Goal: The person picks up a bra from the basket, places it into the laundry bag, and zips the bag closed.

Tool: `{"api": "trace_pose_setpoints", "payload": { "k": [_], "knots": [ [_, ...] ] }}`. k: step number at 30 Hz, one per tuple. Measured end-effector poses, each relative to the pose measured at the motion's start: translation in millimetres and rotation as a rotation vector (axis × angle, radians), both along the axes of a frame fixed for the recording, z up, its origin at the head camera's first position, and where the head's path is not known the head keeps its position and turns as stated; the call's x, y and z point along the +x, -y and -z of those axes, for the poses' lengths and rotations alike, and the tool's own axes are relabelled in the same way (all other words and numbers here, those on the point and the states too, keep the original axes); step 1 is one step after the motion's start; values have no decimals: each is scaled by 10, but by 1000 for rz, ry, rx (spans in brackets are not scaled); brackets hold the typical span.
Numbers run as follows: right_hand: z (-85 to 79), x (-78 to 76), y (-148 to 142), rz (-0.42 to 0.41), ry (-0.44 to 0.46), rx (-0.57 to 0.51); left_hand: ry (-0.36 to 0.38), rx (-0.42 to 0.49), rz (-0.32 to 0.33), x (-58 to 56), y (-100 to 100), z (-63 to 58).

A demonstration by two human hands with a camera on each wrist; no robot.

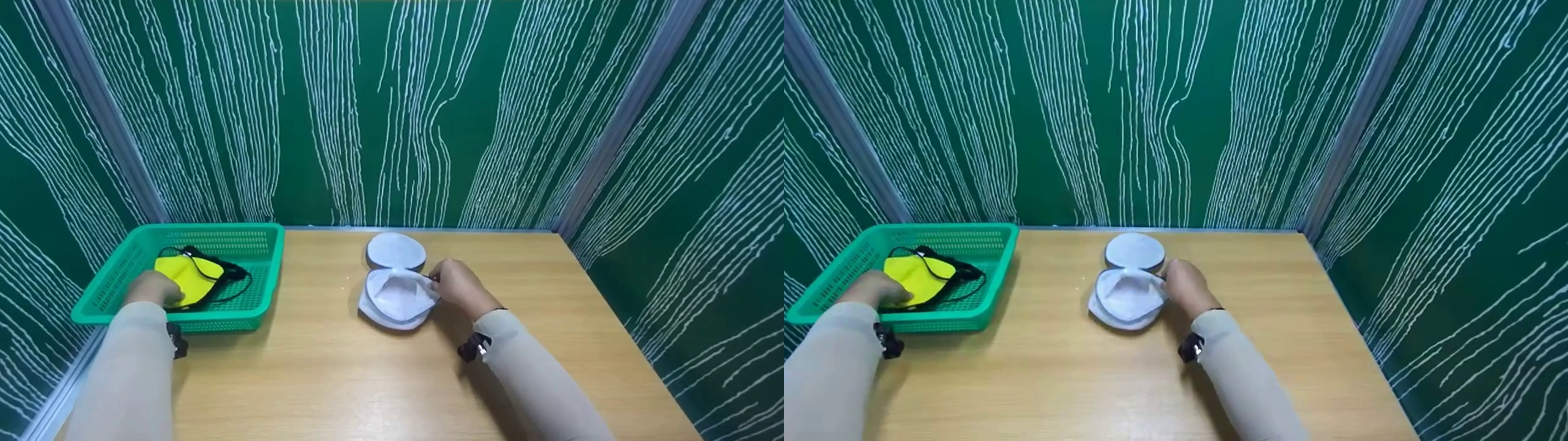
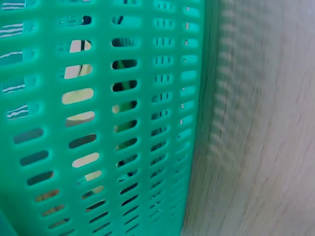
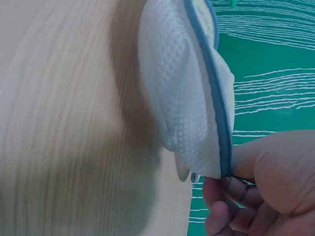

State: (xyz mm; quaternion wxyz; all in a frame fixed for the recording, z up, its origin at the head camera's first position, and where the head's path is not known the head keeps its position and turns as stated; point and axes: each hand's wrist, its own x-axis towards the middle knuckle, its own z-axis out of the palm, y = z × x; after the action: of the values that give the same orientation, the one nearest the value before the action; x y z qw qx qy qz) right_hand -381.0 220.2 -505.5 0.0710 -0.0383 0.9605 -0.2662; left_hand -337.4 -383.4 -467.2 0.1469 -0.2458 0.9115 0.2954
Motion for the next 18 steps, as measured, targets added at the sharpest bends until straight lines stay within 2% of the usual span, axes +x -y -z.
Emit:
{"api": "trace_pose_setpoints", "payload": {
  "k": [4,11,18],
  "knots": [
    [14,-1,-5,28,6,-42,11,41,-3,-36,29,32],
    [8,2,22,18,3,-68,24,56,2,-53,38,59],
    [2,15,58,15,21,-71,-2,77,-14,21,-35,1]
  ]
}}
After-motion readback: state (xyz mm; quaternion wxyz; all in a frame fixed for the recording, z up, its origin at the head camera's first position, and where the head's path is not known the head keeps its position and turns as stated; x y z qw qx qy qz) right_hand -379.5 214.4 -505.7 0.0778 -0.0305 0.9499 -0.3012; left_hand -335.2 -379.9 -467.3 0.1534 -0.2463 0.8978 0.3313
